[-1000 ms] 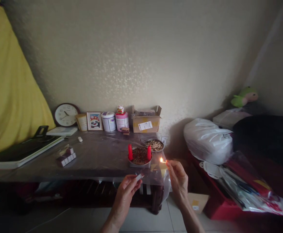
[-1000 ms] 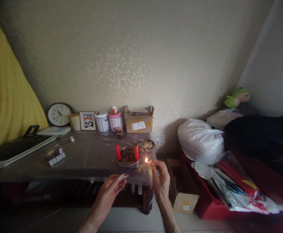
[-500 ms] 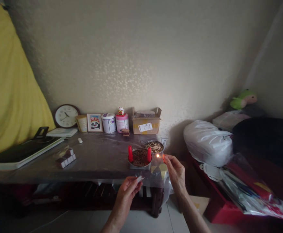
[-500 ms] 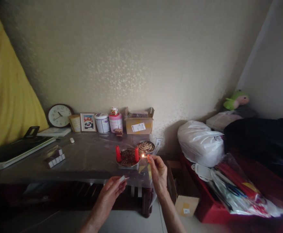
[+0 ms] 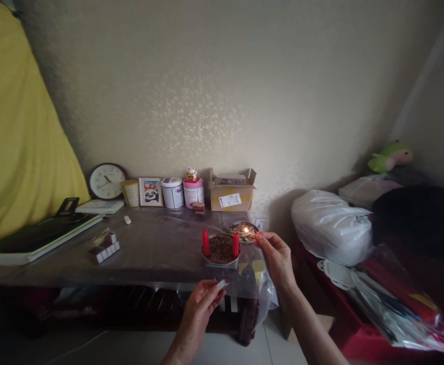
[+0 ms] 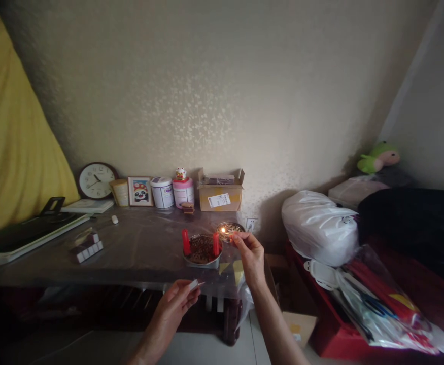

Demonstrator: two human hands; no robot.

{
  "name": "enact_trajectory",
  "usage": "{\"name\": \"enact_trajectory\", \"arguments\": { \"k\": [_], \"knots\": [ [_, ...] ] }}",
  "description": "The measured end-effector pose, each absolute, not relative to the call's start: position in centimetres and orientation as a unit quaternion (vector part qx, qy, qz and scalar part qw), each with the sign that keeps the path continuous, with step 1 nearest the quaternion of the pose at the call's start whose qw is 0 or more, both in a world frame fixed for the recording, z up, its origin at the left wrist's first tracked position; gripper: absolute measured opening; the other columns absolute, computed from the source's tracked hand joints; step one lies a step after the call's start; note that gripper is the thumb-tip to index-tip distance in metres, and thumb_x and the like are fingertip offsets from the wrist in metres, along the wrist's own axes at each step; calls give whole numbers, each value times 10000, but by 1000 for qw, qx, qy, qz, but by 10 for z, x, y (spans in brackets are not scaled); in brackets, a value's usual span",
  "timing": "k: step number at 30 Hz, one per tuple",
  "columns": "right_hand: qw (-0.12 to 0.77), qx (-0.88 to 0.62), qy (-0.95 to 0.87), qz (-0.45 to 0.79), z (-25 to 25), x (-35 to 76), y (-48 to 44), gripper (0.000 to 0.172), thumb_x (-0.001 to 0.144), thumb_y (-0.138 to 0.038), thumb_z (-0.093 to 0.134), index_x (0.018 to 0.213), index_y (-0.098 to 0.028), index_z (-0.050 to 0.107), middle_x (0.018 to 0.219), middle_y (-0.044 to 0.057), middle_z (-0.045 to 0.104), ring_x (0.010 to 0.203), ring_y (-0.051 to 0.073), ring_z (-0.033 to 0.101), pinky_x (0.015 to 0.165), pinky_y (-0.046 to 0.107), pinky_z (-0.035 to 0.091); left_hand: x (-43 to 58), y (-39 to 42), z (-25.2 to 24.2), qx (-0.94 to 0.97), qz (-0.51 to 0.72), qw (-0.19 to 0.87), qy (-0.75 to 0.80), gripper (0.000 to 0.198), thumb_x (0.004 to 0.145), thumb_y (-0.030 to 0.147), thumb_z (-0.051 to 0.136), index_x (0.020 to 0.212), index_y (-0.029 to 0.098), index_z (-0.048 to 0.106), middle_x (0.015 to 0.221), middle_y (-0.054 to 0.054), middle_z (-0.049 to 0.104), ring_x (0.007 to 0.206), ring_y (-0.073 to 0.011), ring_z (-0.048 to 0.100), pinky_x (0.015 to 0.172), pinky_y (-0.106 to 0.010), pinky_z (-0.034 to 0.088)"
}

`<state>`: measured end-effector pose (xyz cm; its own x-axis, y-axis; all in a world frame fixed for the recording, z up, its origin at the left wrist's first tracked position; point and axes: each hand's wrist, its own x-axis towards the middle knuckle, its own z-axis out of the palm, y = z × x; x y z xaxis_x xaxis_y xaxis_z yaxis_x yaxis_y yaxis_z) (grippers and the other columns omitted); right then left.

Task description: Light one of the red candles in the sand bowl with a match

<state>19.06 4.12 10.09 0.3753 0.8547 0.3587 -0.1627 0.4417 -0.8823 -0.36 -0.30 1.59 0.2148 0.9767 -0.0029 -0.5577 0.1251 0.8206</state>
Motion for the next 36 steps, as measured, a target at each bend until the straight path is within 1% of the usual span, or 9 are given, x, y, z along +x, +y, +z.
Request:
{"name": "enact_trajectory", "arguments": {
  "k": [3,9,16,19,24,29,31,34,36],
  "knots": [
    [728,-387,-434,363,106,191,48,192,639,-343,767,737,-202,682,726,-10,674,653,129,599,672,264,468,-3,-3,15,363,554,691,291,154,792,307,625,873,176,636,933,-50,691,891,-165,605,855,-306,430],
    [722,-373,-439,384,106,190,62,170,639,-325,766,693,-196,669,660,-31,647,584,102,561,615,242,452,-2,-3,15,366,551,690,294,165,786,320,631,866,176,643,925,-56,692,895,-176,609,857,-316,427],
    [711,-384,-440,391,96,190,67,204,621,-341,773,719,-186,685,661,-20,642,597,116,561,649,270,472,-1,-4,19,352,552,693,302,194,728,350,690,816,180,656,878,-46,700,859,-168,619,820,-296,441],
    [706,-399,-447,378,94,189,68,209,626,-357,765,708,-183,683,664,-17,644,609,122,561,658,272,466,-1,-6,19,349,548,696,305,220,709,368,704,814,179,663,869,-47,700,854,-169,618,822,-297,444],
    [690,-430,-468,347,97,186,67,219,649,-387,729,708,-180,690,640,-16,631,585,120,528,585,243,426,-2,-7,21,337,549,699,311,259,660,387,740,792,175,670,840,-52,704,832,-174,622,795,-296,451],
    [675,-460,-480,319,99,181,66,218,679,-395,696,702,-179,689,641,-6,626,575,129,508,549,240,399,-2,-8,28,328,544,705,315,276,640,396,752,786,179,665,860,-61,708,845,-186,618,815,-308,445],
    [671,-466,-485,312,97,181,67,236,688,-411,684,711,-176,686,638,2,626,573,136,509,540,244,399,-2,-9,28,331,544,704,314,275,643,399,748,786,179,664,859,-62,706,843,-188,617,816,-312,445],
    [667,-470,-491,306,93,182,71,254,692,-426,678,726,-174,688,670,17,646,614,153,536,561,250,412,-3,-9,27,341,542,702,311,259,678,395,722,812,181,665,880,-62,700,865,-190,614,826,-314,441],
    [664,-472,-496,301,90,184,73,263,693,-433,677,742,-175,691,692,22,658,635,161,549,572,251,413,-3,-9,26,339,542,702,313,263,676,397,723,812,180,666,884,-62,698,868,-191,615,827,-315,443]
  ]
}}
